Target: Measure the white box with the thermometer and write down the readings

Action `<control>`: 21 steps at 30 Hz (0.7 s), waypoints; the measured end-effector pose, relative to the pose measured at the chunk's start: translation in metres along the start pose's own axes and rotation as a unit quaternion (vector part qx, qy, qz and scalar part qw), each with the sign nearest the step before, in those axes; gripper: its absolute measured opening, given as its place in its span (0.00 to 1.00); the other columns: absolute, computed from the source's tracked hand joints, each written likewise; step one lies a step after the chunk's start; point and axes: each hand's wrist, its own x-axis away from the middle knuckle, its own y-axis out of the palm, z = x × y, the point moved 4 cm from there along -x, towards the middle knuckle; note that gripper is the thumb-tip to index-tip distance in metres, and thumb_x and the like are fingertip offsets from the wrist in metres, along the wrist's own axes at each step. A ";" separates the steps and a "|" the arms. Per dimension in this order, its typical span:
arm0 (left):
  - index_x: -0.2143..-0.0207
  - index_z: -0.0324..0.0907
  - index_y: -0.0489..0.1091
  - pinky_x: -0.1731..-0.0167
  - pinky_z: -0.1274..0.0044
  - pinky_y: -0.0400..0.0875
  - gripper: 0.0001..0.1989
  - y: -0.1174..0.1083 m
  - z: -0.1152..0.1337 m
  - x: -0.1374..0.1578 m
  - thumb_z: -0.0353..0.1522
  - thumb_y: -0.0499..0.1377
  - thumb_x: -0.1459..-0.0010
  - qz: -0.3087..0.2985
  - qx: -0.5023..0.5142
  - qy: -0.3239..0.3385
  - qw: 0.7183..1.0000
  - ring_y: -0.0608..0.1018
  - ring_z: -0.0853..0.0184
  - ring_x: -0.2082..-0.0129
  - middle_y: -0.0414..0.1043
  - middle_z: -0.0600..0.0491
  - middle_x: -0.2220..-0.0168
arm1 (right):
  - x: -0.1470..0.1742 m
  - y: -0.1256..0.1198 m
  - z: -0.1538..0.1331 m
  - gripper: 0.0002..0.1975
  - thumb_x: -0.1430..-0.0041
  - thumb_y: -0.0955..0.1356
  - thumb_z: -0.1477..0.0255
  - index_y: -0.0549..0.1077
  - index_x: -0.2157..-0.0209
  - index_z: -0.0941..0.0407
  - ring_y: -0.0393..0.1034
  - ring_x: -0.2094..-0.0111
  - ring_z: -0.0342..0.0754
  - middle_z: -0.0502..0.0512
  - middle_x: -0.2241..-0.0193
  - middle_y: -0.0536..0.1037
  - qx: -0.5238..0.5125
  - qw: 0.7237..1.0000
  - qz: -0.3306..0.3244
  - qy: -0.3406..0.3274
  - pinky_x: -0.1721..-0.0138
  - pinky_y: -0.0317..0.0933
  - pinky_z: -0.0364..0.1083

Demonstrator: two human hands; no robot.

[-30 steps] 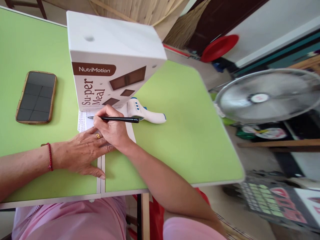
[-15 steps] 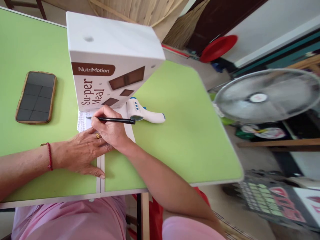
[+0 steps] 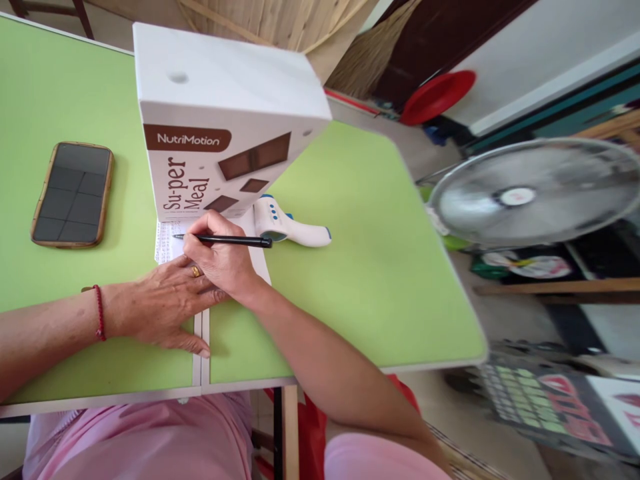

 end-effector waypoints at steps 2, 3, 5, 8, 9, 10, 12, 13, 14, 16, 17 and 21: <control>0.33 0.38 0.63 0.30 0.59 0.45 0.42 0.000 0.000 0.000 0.58 0.57 0.37 -0.002 0.000 0.000 1.000 0.66 0.48 0.33 0.70 0.41 0.37 | 0.000 0.000 0.000 0.05 0.47 0.67 0.72 0.66 0.75 0.52 0.59 0.79 0.41 0.43 0.81 0.67 0.000 1.000 -0.003 -0.002 0.75 0.62 0.43; 0.33 0.38 0.63 0.30 0.59 0.45 0.42 -0.001 0.000 0.000 0.58 0.56 0.37 -0.003 0.000 0.000 1.000 0.66 0.48 0.33 0.70 0.41 0.37 | 0.000 0.000 0.000 0.06 0.47 0.67 0.72 0.66 0.75 0.52 0.59 0.79 0.41 0.43 0.81 0.67 0.001 1.000 -0.004 -0.003 0.75 0.62 0.43; 0.33 0.39 0.63 0.30 0.60 0.45 0.42 -0.001 0.000 0.000 0.58 0.56 0.37 -0.003 0.000 -0.001 1.000 0.66 0.48 0.33 0.70 0.42 0.36 | 0.000 -0.001 0.000 0.06 0.46 0.67 0.72 0.65 0.75 0.52 0.59 0.79 0.41 0.43 0.81 0.67 0.001 1.000 -0.005 -0.006 0.75 0.62 0.43; 0.32 0.38 0.63 0.30 0.59 0.45 0.42 -0.001 0.000 0.001 0.58 0.57 0.37 0.001 0.002 -0.002 1.000 0.66 0.48 0.33 0.69 0.42 0.36 | 0.000 -0.001 -0.001 0.06 0.47 0.67 0.72 0.66 0.75 0.52 0.59 0.80 0.40 0.43 0.81 0.67 -0.005 1.000 -0.008 -0.010 0.77 0.61 0.42; 0.32 0.38 0.62 0.30 0.59 0.46 0.42 -0.001 0.000 0.001 0.58 0.57 0.37 0.003 0.004 -0.002 1.000 0.66 0.48 0.33 0.69 0.41 0.36 | 0.000 -0.001 -0.001 0.06 0.47 0.67 0.72 0.66 0.75 0.52 0.59 0.80 0.40 0.43 0.82 0.67 -0.005 1.000 -0.008 -0.011 0.77 0.60 0.42; 0.32 0.37 0.62 0.30 0.59 0.45 0.43 0.000 0.000 0.001 0.58 0.57 0.37 0.004 0.006 0.000 1.000 0.66 0.48 0.33 0.69 0.41 0.36 | 0.000 -0.001 -0.001 0.06 0.47 0.67 0.72 0.66 0.76 0.52 0.59 0.80 0.40 0.43 0.82 0.68 -0.004 1.000 -0.005 -0.010 0.77 0.60 0.42; 0.32 0.36 0.61 0.29 0.58 0.45 0.43 0.000 0.000 0.000 0.57 0.57 0.37 0.003 0.008 0.003 1.000 0.66 0.48 0.33 0.68 0.40 0.35 | 0.000 -0.002 -0.001 0.05 0.47 0.67 0.71 0.66 0.76 0.52 0.60 0.79 0.41 0.43 0.82 0.68 0.004 1.000 0.007 -0.006 0.77 0.60 0.42; 0.32 0.36 0.61 0.29 0.58 0.45 0.43 0.000 -0.001 0.000 0.57 0.57 0.37 0.004 0.007 0.004 1.000 0.65 0.48 0.32 0.67 0.40 0.35 | 0.000 -0.003 0.000 0.05 0.47 0.67 0.71 0.66 0.75 0.52 0.60 0.79 0.41 0.43 0.82 0.68 0.008 1.000 0.014 -0.004 0.76 0.61 0.42; 0.32 0.36 0.61 0.29 0.58 0.45 0.43 0.000 -0.001 0.000 0.57 0.57 0.37 0.005 0.006 0.005 1.000 0.64 0.48 0.32 0.67 0.40 0.35 | 0.000 -0.003 0.000 0.05 0.46 0.66 0.71 0.66 0.75 0.52 0.61 0.79 0.41 0.43 0.81 0.68 0.011 1.000 0.020 -0.002 0.76 0.61 0.42; 0.32 0.37 0.62 0.30 0.59 0.45 0.43 -0.001 -0.001 0.000 0.58 0.57 0.37 0.007 0.003 0.007 1.000 0.63 0.48 0.31 0.67 0.40 0.35 | 0.000 -0.003 0.000 0.06 0.46 0.67 0.71 0.66 0.75 0.52 0.61 0.78 0.41 0.43 0.81 0.68 0.015 1.000 0.025 -0.003 0.76 0.62 0.43; 0.32 0.37 0.62 0.30 0.59 0.46 0.43 -0.001 -0.001 0.000 0.58 0.57 0.37 0.006 0.002 0.007 1.000 0.63 0.48 0.31 0.67 0.40 0.35 | 0.000 -0.003 0.000 0.06 0.46 0.67 0.71 0.66 0.75 0.52 0.61 0.79 0.41 0.43 0.81 0.68 0.014 1.000 0.024 -0.006 0.76 0.62 0.43; 0.32 0.36 0.62 0.30 0.60 0.48 0.43 -0.002 -0.001 0.000 0.58 0.57 0.37 0.008 0.005 0.006 1.000 0.65 0.48 0.32 0.69 0.40 0.36 | 0.000 -0.002 0.000 0.06 0.46 0.67 0.71 0.65 0.75 0.52 0.61 0.79 0.41 0.43 0.81 0.68 0.013 1.000 0.014 -0.011 0.76 0.62 0.43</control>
